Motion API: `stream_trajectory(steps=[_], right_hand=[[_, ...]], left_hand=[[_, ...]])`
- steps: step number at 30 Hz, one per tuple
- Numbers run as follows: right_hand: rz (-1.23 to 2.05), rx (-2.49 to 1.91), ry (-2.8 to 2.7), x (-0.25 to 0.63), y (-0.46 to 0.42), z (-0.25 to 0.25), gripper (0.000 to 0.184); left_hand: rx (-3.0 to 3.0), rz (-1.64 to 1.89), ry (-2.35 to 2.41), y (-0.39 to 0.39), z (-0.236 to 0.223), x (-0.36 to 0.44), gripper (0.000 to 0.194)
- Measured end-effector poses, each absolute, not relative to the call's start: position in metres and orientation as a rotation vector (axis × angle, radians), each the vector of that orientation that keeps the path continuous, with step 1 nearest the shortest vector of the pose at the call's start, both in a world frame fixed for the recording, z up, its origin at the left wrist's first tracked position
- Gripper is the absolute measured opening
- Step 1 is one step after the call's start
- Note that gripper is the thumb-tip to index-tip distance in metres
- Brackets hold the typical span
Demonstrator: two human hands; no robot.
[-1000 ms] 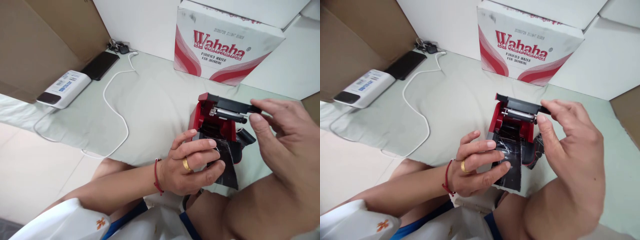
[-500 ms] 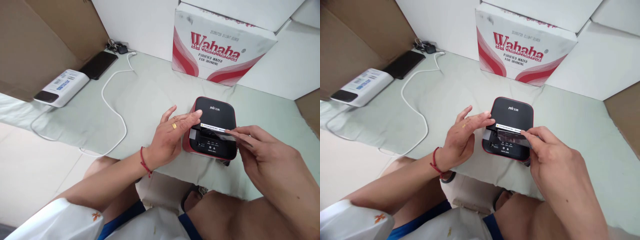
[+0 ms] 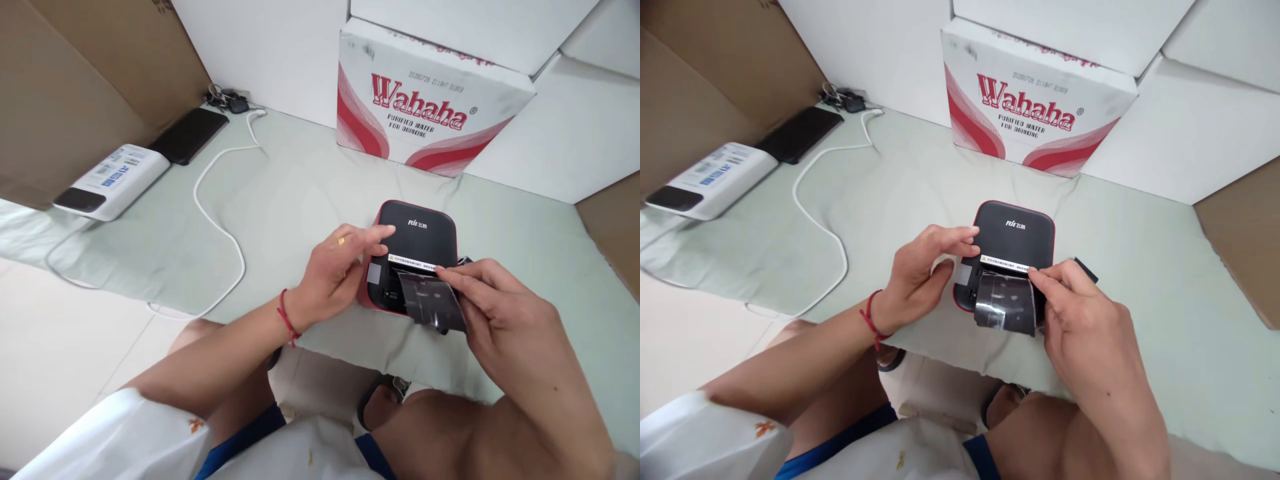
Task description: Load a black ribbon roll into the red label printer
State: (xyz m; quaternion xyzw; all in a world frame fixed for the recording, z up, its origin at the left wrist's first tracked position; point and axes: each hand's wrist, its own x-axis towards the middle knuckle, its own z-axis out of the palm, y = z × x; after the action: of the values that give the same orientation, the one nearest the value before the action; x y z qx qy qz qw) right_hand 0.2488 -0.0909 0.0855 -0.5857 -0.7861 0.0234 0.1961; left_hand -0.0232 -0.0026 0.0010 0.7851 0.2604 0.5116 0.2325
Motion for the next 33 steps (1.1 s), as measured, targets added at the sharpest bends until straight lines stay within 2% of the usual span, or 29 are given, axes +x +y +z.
stream_trajectory(steps=[3, 7, 9, 14, 18, 27, 33], right_hand=[[0.191, -1.541, -2.268, 0.257, -0.081, 0.095, 0.038], [0.312, -1.568, -2.186, 0.261, -0.075, 0.103, 0.033], [0.330, -1.573, -2.132, 0.257, -0.074, 0.103, 0.036], [0.313, -1.532, -2.121, 0.243, -0.071, 0.100, 0.030], [0.318, -1.542, -2.130, 0.239, -0.072, 0.097, 0.026], [0.180, -1.602, -2.092, 0.234, -0.073, 0.095, 0.032], [0.315, -1.629, -1.949, 0.220, -0.065, 0.106, 0.026]], left_hand=[[1.891, 1.304, 0.584, 0.006, -0.001, -0.026, 0.066], [1.682, 1.188, 0.566, 0.017, -0.015, -0.026, 0.086], [1.637, 1.149, 0.602, 0.021, -0.024, -0.026, 0.096], [1.568, 1.051, 0.622, 0.024, -0.037, -0.026, 0.115], [1.551, 1.015, 0.568, 0.019, -0.035, -0.026, 0.111], [1.490, 1.013, 0.527, 0.014, -0.035, -0.019, 0.104], [1.332, 1.051, 0.549, 0.011, -0.031, -0.015, 0.091]])
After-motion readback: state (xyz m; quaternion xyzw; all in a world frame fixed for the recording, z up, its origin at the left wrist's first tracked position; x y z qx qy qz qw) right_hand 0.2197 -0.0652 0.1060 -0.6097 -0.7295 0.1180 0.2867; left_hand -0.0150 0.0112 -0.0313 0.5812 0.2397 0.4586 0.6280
